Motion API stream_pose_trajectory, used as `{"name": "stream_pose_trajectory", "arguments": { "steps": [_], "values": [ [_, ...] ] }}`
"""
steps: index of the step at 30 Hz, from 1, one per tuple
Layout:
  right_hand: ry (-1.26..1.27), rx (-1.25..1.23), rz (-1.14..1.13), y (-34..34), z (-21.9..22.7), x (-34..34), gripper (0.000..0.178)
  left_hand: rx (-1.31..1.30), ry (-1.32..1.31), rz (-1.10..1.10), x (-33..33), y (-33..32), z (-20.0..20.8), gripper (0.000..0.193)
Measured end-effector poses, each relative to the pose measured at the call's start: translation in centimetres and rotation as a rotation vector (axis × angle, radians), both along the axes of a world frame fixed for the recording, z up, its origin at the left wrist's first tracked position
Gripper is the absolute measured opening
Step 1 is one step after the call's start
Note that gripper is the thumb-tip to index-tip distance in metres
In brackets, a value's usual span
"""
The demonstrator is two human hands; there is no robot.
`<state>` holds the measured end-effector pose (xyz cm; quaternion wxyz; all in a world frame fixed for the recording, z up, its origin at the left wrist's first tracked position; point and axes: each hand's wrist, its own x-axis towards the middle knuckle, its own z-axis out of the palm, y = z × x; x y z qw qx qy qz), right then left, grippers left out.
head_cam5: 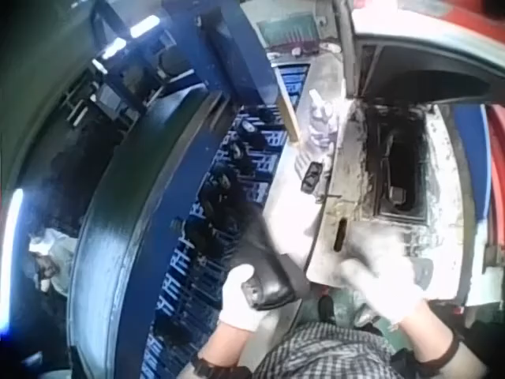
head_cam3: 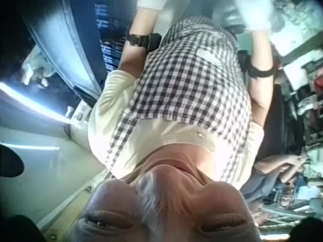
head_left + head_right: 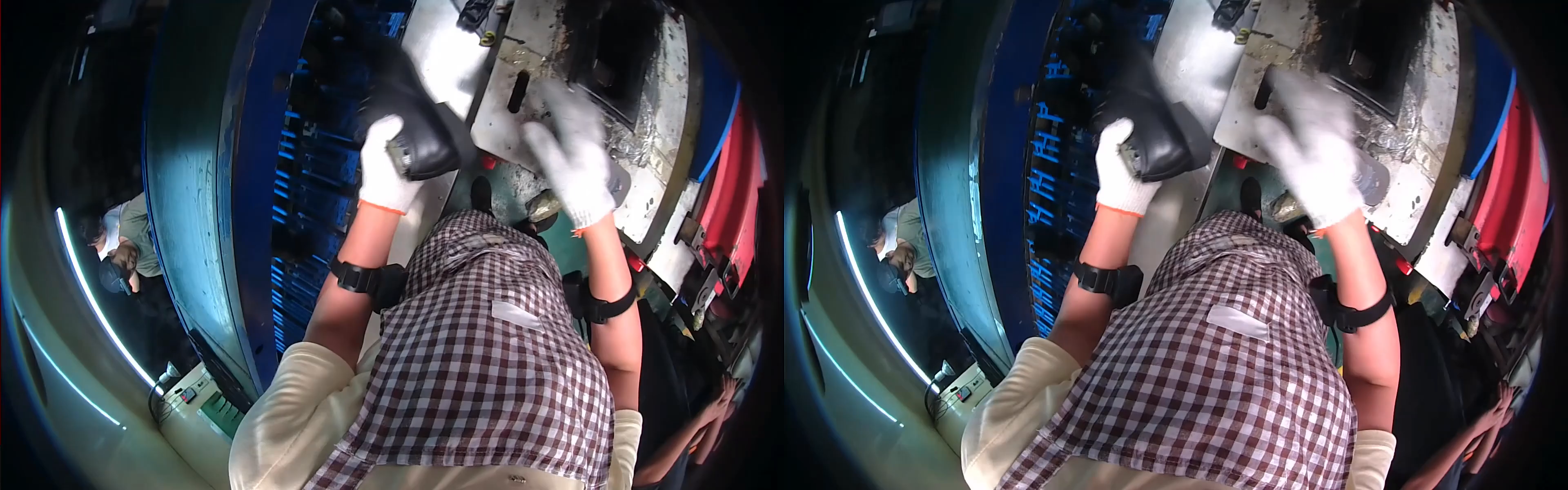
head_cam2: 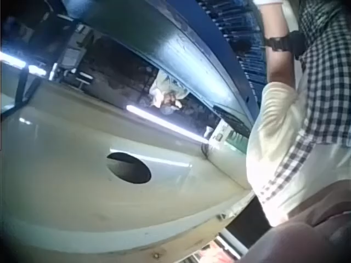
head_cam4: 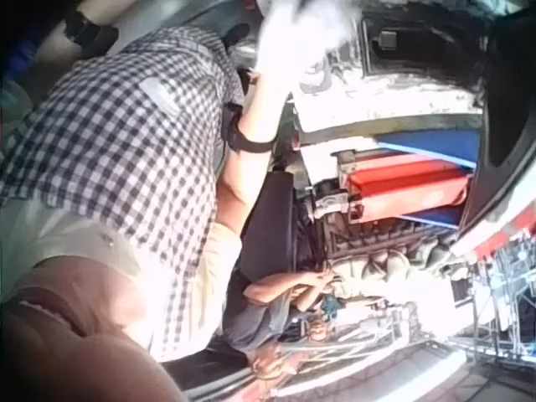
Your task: Operating a hydraulic shoe press to attach or shape the soles of shoes.
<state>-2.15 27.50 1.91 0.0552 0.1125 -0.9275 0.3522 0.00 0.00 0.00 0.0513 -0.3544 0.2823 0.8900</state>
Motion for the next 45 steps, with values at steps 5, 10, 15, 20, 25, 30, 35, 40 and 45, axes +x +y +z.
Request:
{"name": "stream_pose_trajectory", "arguments": {
  "steps": [5, 10, 15, 20, 25, 30, 35, 40, 45],
  "values": [
    [0.204, 0.412, -0.24, 3.2, -2.7, 1.8, 0.039, -0.355, -0.247, 0.196, 4.7, -9.3, -6.6, 0.022],
    [0.096, 0.337, -0.279, 2.5, -2.7, 2.0, 0.027, -0.52, -0.434, 0.214, 3.7, -20.8, -14.2, 0.024],
    [0.093, 0.36, -0.31, 2.4, -3.1, 2.1, 0.022, -1.138, -0.374, 0.139, -0.6, -26.8, -19.0, 0.077],
    [0.118, 0.304, -0.29, 2.1, -2.4, 2.2, 0.021, -1.593, -0.701, -0.065, -0.7, -32.8, -20.3, 0.095],
    [0.149, 0.312, -0.299, 2.9, -3.2, 2.0, 0.026, -2.086, -0.684, -0.075, -2.1, -17.4, -15.3, 0.08],
    [0.143, 0.303, -0.325, 3.0, -3.8, 2.6, 0.028, -1.858, 0.521, -0.215, -5.1, 0.9, -8.2, 0.057],
    [0.267, 0.306, -0.284, 3.2, -3.5, 2.6, 0.026, -1.613, 0.908, -0.698, -6.8, 12.3, -6.3, 0.051],
    [0.15, 0.082, -0.369, 4.8, -3.6, 2.7, 0.026, -1.395, 0.817, -0.926, -2.0, 17.3, -1.8, 0.049],
    [-0.023, -0.665, -0.813, 10.1, -1.0, -0.9, 0.035, -1.132, 0.987, -1.075, 0.5, 20.2, 6.0, 0.027]
  ]
}}
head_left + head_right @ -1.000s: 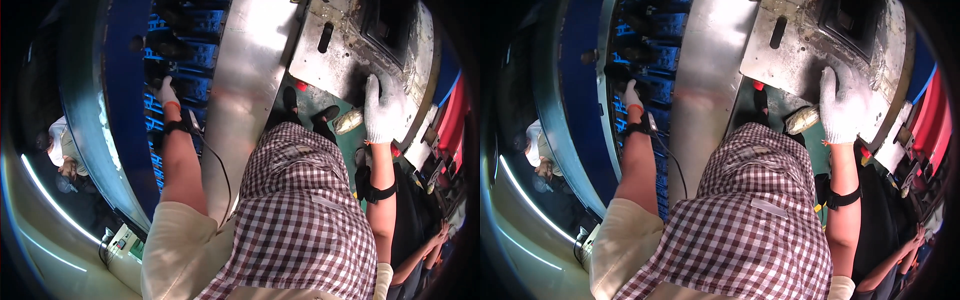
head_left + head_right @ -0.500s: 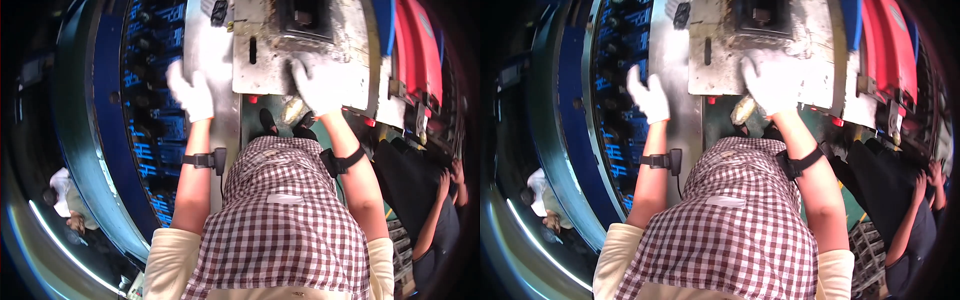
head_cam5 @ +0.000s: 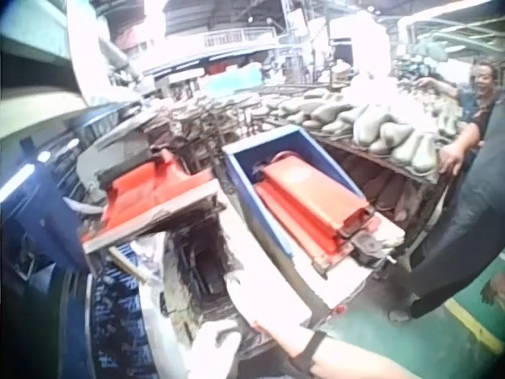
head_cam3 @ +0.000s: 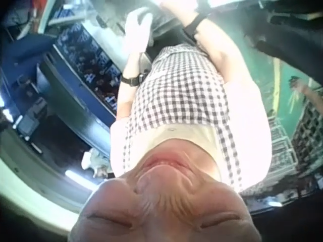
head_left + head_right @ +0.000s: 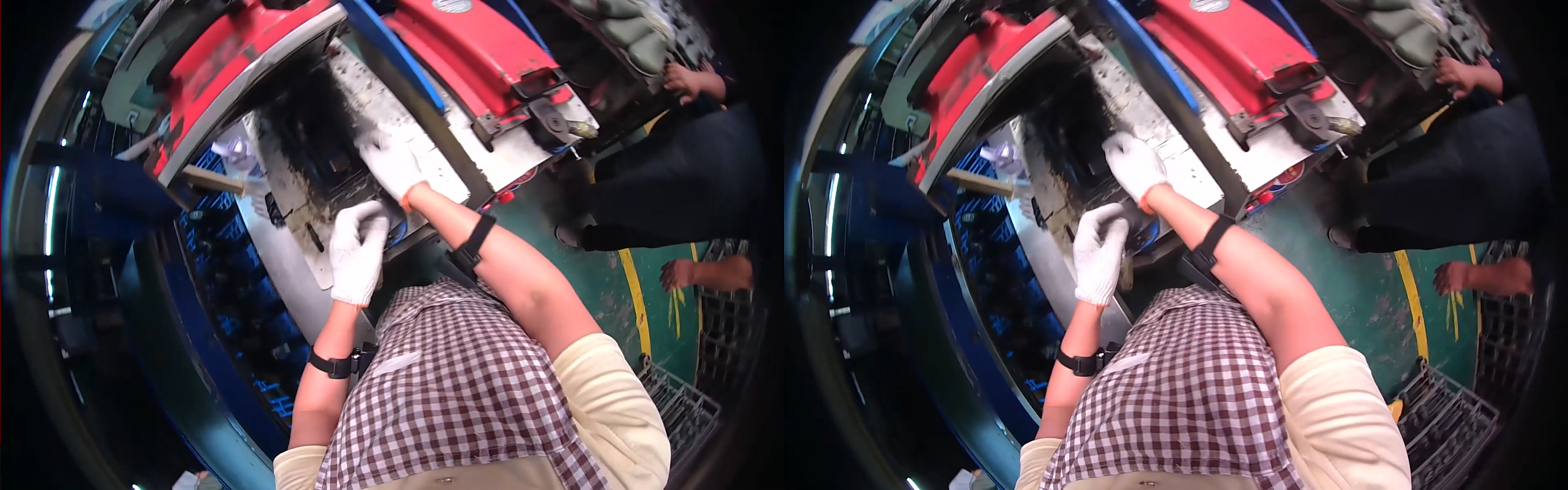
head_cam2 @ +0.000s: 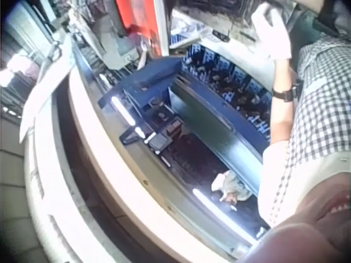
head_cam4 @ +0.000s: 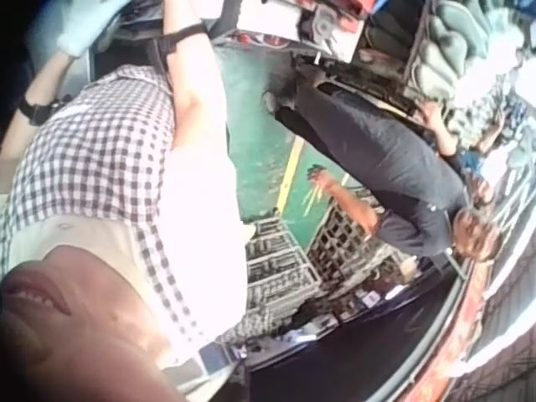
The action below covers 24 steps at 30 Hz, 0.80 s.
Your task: Operating a hydraulic shoe press to attach or shape the soles of shoes.
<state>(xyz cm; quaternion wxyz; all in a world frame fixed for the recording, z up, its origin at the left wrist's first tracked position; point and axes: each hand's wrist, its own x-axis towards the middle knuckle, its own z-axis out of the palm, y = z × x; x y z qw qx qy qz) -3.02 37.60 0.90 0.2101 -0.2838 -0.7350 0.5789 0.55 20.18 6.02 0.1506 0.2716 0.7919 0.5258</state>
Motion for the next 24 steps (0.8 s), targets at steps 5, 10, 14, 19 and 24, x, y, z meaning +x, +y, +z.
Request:
{"name": "stream_pose_trajectory", "arguments": {
  "steps": [5, 10, 14, 19, 24],
  "values": [
    [-0.025, 0.179, -0.159, 7.2, 6.2, -0.5, 0.036, 0.116, 0.161, -0.441, 3.7, 6.6, 7.2, 0.022],
    [0.065, 0.289, -0.261, 11.6, 6.2, -0.8, 0.03, 0.087, 0.259, -0.538, 4.1, 10.1, 6.5, 0.028],
    [-0.071, 0.719, -0.254, 12.0, 7.7, 1.4, 0.025, -0.161, 0.04, -0.591, 5.9, 11.8, 9.0, 0.034],
    [-0.069, 1.105, -0.201, 12.9, 7.3, 3.9, 0.01, -0.079, -0.261, -0.712, 6.0, 13.9, 7.7, 0.02],
    [0.422, 1.443, 0.454, 10.3, 3.7, 5.1, 0.005, -0.04, -0.811, -0.66, 6.5, 14.7, 5.6, 0.01]
  ]
}}
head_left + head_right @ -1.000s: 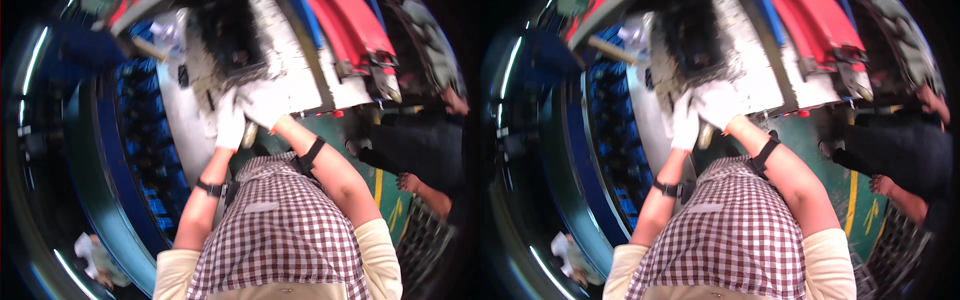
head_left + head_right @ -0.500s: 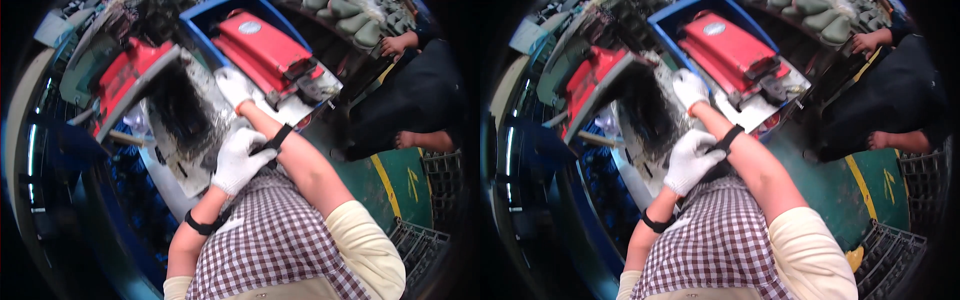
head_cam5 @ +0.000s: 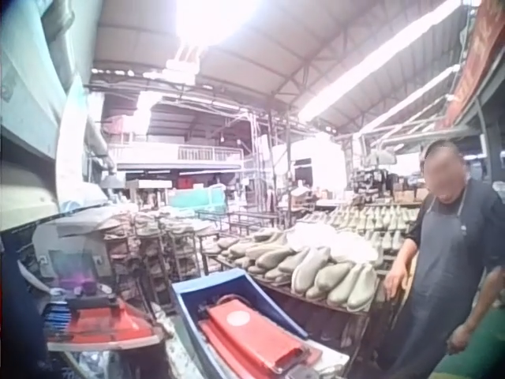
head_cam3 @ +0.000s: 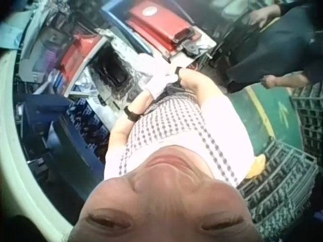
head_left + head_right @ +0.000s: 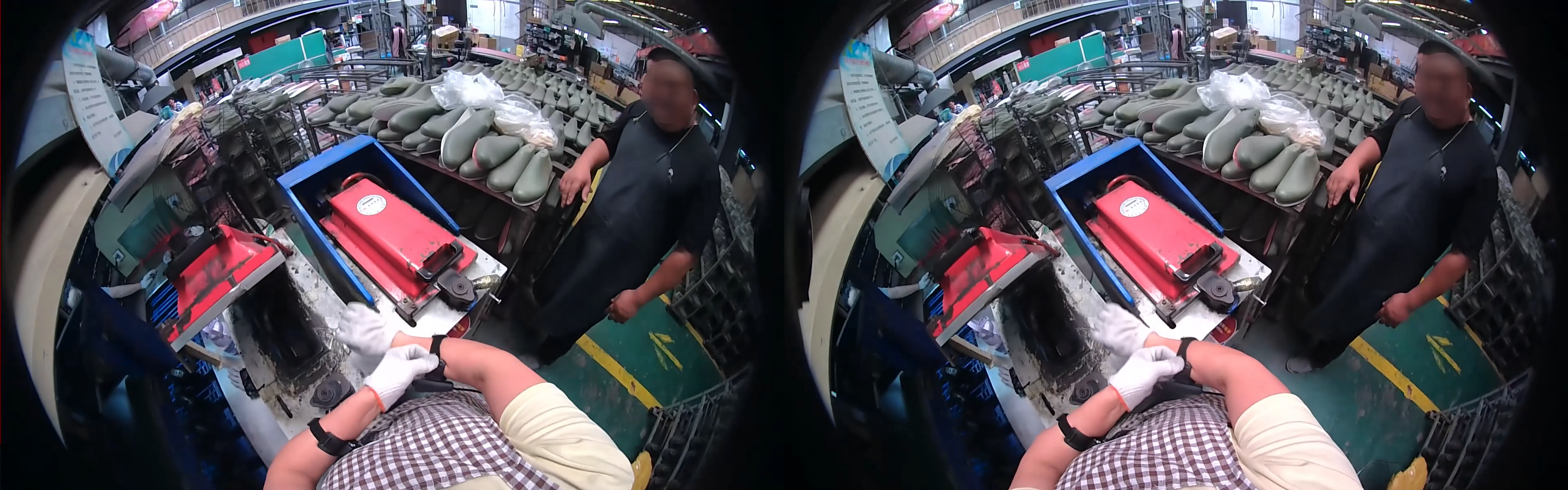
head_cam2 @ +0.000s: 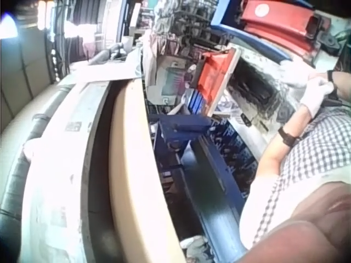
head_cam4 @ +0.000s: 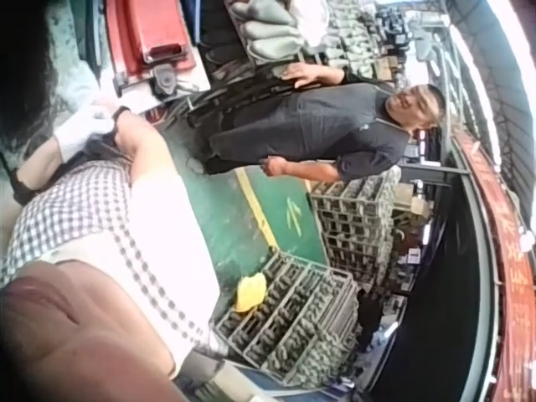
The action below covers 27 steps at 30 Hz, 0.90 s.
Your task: Operating a hydraulic shoe press to attach or shape the soles of shoes.
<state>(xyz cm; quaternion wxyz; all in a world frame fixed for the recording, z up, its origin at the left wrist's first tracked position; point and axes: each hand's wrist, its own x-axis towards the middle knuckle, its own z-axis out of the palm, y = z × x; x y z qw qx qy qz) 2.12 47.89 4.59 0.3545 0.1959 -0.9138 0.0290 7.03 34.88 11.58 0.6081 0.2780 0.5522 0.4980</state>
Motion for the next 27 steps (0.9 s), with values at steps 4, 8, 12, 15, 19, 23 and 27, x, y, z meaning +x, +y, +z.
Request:
{"name": "stream_pose_trajectory", "arguments": {
  "steps": [4, 8, 12, 15, 19, 23, 27],
  "values": [
    [-0.224, -0.306, -0.477, 2.8, 0.5, 0.1, 0.011, 0.076, 0.267, -0.091, -0.5, 1.0, -0.4, 0.019],
    [0.005, -1.367, -0.573, 7.8, 5.5, 2.9, 0.027, 0.176, 0.542, 0.127, -4.7, -0.8, 1.6, 0.028],
    [0.224, -1.136, -0.756, 14.9, 6.5, 9.3, 0.037, 0.009, 1.025, 0.373, -9.3, -6.9, -2.0, 0.039],
    [0.216, -1.152, -0.911, 18.1, 6.7, 13.5, 0.047, -0.213, 1.375, 0.489, -9.6, -13.3, -6.0, 0.044],
    [0.221, -1.109, -1.082, 18.1, 9.4, 15.6, 0.057, -0.445, 1.418, 0.524, -6.4, -18.6, -10.0, 0.063],
    [0.199, -1.145, -1.071, 18.4, 10.8, 13.3, 0.064, -0.534, 1.095, 0.621, -3.4, -17.9, -9.0, 0.068],
    [0.299, -1.053, -1.038, 17.4, 13.9, 10.4, 0.067, -0.683, 1.067, 0.535, -3.4, -17.1, -10.3, 0.049]
  ]
}}
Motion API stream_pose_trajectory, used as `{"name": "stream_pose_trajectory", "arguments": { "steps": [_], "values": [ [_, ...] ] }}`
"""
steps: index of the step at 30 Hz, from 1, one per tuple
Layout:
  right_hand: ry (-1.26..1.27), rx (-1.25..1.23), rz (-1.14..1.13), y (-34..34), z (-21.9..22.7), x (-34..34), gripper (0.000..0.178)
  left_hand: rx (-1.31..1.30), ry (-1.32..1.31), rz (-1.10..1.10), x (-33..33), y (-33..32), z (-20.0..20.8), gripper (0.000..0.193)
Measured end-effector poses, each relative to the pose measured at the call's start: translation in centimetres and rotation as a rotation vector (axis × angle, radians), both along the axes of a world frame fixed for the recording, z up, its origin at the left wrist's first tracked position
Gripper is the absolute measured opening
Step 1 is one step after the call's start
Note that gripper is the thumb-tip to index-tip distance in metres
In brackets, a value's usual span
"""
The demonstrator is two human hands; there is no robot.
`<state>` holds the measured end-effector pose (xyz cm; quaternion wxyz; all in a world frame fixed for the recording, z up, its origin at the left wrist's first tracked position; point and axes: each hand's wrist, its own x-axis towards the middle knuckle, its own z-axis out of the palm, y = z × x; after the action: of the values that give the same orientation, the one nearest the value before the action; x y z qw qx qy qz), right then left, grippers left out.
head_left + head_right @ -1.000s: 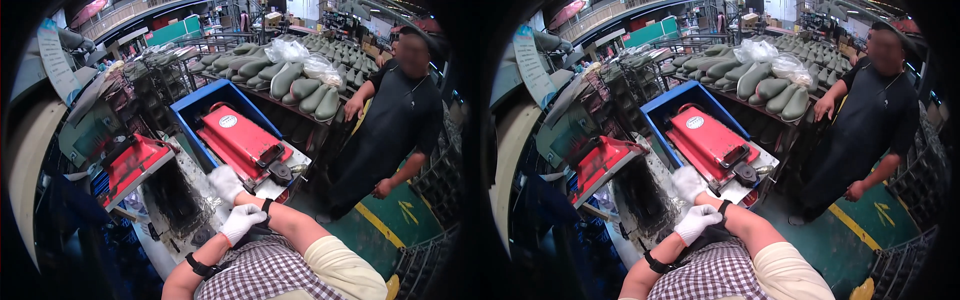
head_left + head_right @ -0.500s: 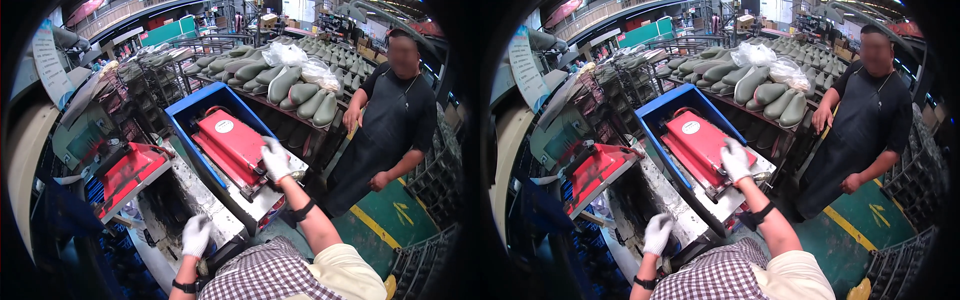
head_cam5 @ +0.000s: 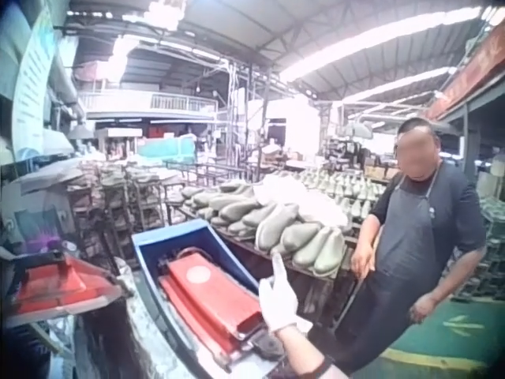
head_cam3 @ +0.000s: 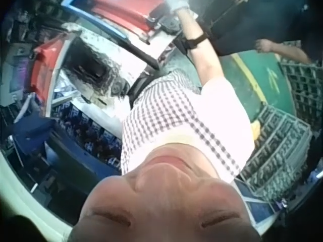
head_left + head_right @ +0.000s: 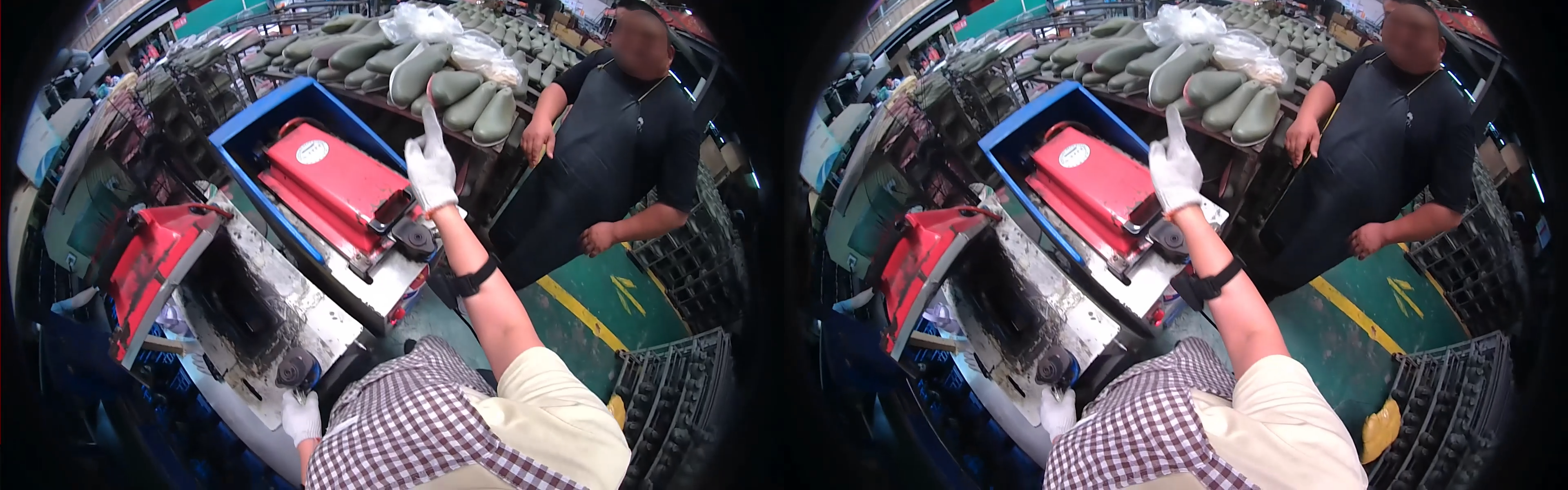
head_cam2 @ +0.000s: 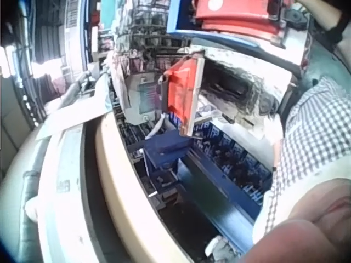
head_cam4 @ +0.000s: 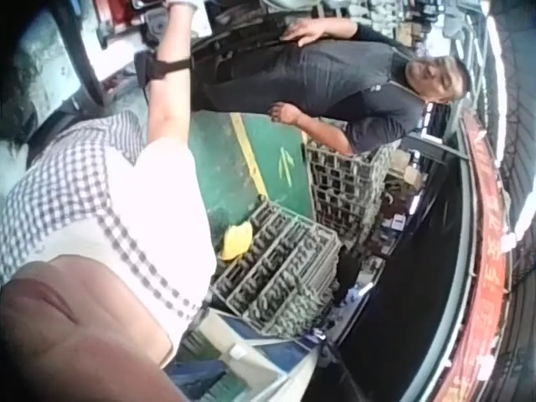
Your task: Operating a hydraulic shoe press to attach or shape the soles of shoes.
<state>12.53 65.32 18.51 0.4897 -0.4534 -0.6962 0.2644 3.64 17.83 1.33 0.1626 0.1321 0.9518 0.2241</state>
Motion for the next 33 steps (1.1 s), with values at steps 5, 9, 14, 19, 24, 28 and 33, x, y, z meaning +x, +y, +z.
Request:
{"name": "stream_pose_trajectory", "arguments": {
  "steps": [5, 9, 14, 19, 24, 28, 33],
  "values": [
    [-0.249, -0.232, 0.084, 2.8, -3.9, -1.3, 0.068, -0.036, -0.003, -0.028, -0.2, 0.5, -1.2, 0.036],
    [-0.291, -0.22, 0.187, 3.3, -10.0, 0.2, 0.067, -0.005, -0.024, 0.016, 0.1, 0.5, -1.7, 0.035],
    [-0.096, -0.241, 0.028, 4.2, -7.7, 2.7, 0.067, 0.002, -0.004, 0.036, 0.3, 0.4, -1.3, 0.033],
    [-0.301, -0.336, -0.042, 9.4, -14.0, 7.2, 0.07, 0.007, 0.027, 0.026, 0.2, 0.3, -1.6, 0.032],
    [-0.309, -0.493, 0.042, 7.2, -19.7, 9.6, 0.072, 0.04, -0.032, 0.056, 0.1, 0.7, -1.7, 0.032],
    [-0.273, -0.314, -0.05, 7.1, -11.5, 9.2, 0.073, 0.043, -0.007, 0.058, 0.1, 0.0, -2.1, 0.03],
    [0.036, -0.153, -0.207, 13.3, -6.2, 11.8, 0.069, 0.061, -0.022, 0.029, 0.1, 1.1, -1.6, 0.029]
  ]
}}
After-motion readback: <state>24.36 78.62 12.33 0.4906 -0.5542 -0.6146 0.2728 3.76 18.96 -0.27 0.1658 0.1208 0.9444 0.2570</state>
